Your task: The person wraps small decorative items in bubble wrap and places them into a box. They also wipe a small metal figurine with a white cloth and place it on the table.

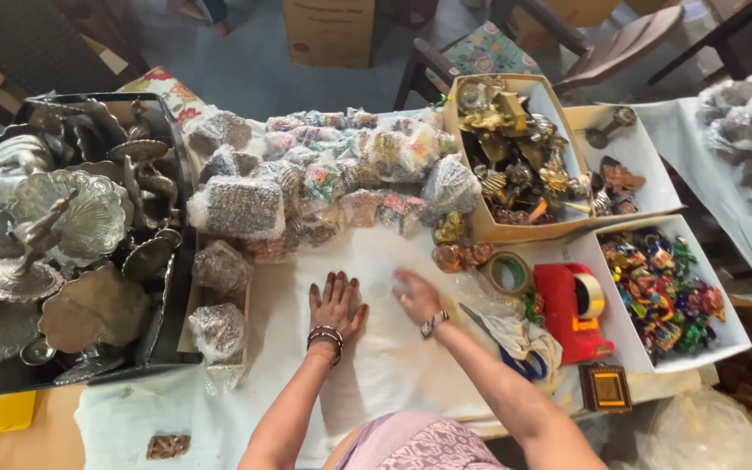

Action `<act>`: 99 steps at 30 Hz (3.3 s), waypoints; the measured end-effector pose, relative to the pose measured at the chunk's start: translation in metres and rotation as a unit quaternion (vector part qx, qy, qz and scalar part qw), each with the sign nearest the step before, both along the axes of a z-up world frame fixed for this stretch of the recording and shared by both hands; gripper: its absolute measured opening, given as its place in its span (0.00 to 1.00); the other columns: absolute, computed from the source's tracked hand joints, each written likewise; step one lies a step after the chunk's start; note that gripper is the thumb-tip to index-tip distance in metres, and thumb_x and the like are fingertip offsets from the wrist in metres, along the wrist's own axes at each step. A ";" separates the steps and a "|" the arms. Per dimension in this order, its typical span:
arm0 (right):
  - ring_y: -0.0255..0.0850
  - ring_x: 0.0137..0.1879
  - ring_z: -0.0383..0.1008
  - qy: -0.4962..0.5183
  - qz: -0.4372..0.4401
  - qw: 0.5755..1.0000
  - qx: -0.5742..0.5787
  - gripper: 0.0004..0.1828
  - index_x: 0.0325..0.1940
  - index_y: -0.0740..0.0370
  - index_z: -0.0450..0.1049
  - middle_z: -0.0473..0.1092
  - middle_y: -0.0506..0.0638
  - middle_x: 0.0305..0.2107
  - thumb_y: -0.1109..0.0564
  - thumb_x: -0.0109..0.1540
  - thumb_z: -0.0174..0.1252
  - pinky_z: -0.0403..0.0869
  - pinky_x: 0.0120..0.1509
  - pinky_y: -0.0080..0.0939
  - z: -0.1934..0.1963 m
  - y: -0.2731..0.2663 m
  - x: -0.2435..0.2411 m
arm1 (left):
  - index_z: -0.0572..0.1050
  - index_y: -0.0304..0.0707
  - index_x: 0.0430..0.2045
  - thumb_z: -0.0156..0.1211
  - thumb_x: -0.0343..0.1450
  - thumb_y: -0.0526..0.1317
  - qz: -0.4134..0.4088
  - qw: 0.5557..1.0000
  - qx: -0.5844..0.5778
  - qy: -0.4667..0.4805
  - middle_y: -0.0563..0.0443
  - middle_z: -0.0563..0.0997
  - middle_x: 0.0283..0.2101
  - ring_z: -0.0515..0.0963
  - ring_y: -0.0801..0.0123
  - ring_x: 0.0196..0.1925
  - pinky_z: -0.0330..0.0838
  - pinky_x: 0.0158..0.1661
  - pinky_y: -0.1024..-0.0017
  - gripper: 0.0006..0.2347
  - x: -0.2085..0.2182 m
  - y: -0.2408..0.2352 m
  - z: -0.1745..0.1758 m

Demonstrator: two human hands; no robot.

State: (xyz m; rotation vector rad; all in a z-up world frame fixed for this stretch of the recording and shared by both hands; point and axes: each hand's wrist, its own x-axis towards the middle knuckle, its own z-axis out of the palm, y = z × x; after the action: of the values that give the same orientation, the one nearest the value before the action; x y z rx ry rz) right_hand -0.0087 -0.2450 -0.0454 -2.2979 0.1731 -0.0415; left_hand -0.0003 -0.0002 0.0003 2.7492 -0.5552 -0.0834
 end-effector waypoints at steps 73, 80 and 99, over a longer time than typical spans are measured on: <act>0.47 0.65 0.71 0.340 -0.319 0.875 -0.131 0.34 0.62 0.45 0.74 0.71 0.48 0.61 0.42 0.53 0.73 0.66 0.71 0.48 0.088 -0.465 -0.452 | 0.51 0.49 0.74 0.36 0.73 0.64 -0.015 0.996 0.016 -0.084 0.39 0.47 0.78 0.40 0.44 0.80 0.30 0.70 0.37 0.34 -0.147 -0.124 -0.074; 0.46 0.64 0.75 0.442 -0.286 0.829 -0.188 0.30 0.61 0.41 0.78 0.76 0.45 0.58 0.53 0.54 0.70 0.71 0.71 0.48 0.092 -0.476 -0.479 | 0.51 0.49 0.73 0.37 0.73 0.64 -0.012 0.996 0.033 -0.077 0.40 0.47 0.78 0.40 0.45 0.80 0.29 0.70 0.37 0.34 -0.145 -0.124 -0.070; 0.53 0.70 0.66 0.133 -0.290 0.889 -0.329 0.33 0.61 0.44 0.74 0.71 0.52 0.60 0.36 0.54 0.69 0.60 0.72 0.67 0.140 -0.404 -0.435 | 0.54 0.47 0.73 0.40 0.73 0.63 -0.018 0.997 0.021 -0.067 0.37 0.49 0.77 0.41 0.43 0.79 0.29 0.70 0.38 0.34 -0.147 -0.125 -0.069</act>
State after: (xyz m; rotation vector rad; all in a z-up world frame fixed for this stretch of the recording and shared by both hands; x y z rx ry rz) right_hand -0.4442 -0.6488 0.0945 -2.8240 1.1403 -0.1048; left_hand -0.1468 -0.1250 -0.0690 2.8007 -0.6443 0.0825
